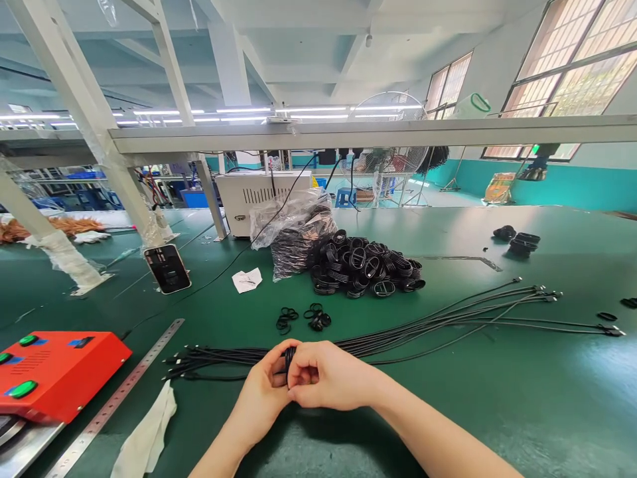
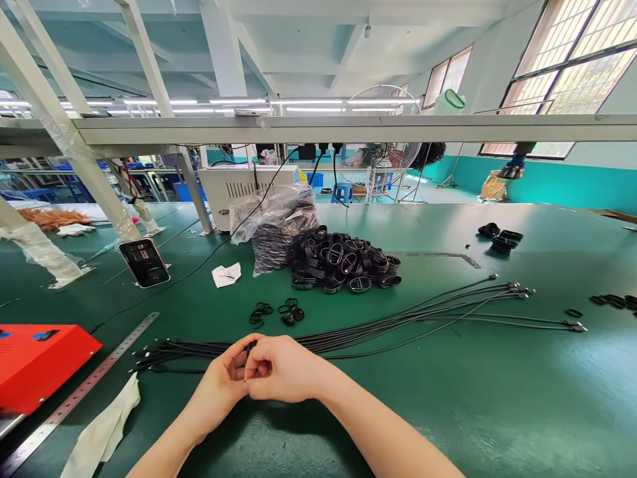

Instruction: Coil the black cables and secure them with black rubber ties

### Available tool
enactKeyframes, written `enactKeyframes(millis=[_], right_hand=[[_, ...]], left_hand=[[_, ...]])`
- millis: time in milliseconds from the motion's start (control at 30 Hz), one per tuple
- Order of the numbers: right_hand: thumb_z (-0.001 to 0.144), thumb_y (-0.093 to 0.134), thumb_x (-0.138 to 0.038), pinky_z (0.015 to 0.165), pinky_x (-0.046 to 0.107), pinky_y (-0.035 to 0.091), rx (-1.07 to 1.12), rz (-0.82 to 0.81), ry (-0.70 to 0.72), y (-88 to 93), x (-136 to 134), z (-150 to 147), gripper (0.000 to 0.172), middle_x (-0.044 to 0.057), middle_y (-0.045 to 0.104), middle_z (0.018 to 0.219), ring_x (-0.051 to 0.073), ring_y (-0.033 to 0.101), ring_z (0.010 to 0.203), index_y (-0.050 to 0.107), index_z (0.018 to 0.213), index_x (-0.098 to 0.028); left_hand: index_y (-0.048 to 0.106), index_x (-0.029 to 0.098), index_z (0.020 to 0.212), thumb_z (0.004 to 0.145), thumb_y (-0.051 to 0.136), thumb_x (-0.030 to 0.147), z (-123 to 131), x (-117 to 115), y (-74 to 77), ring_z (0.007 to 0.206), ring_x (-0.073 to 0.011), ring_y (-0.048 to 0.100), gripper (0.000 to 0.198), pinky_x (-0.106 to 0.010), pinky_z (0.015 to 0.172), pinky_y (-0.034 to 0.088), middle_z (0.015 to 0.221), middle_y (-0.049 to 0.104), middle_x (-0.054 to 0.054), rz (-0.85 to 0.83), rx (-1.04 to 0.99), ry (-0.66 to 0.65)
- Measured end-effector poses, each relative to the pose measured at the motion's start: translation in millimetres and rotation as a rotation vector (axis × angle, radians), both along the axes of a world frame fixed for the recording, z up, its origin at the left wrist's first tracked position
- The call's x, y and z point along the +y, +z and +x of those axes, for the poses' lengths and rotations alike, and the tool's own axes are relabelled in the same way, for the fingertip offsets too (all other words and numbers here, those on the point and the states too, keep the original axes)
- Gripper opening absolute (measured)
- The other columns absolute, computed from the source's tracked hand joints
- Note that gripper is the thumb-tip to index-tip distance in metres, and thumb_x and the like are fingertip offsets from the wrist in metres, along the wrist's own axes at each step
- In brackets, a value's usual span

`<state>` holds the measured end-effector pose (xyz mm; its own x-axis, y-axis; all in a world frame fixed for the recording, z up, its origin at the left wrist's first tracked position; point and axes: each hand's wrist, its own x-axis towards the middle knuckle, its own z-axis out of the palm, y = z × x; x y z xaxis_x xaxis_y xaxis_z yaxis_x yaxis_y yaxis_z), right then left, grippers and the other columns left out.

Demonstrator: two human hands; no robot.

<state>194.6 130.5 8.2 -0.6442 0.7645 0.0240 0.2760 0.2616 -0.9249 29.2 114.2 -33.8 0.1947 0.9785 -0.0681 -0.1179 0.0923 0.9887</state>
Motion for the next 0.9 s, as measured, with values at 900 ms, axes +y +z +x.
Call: enactKeyframes(millis=[900], right_hand=[[0.069, 0.077, -0.051, 0.048, 0.022, 0.019, 0.430, -0.526, -0.096, -3.6, 15, 14, 0.039, -0.006, 0.050, 0.064, 0.005, 0.029, 0.049, 0.062, 0.081, -0.017]], left_hand=[[0.038, 0.041, 0.141, 0.081, 0.069, 0.038, -16, -9, 21.7, 0.120, -0.0315, 0.059, 0.067, -0.045, 0.100, 0.046, 0.135, 0.059, -0.006, -0.134, -0.281, -0.233]])
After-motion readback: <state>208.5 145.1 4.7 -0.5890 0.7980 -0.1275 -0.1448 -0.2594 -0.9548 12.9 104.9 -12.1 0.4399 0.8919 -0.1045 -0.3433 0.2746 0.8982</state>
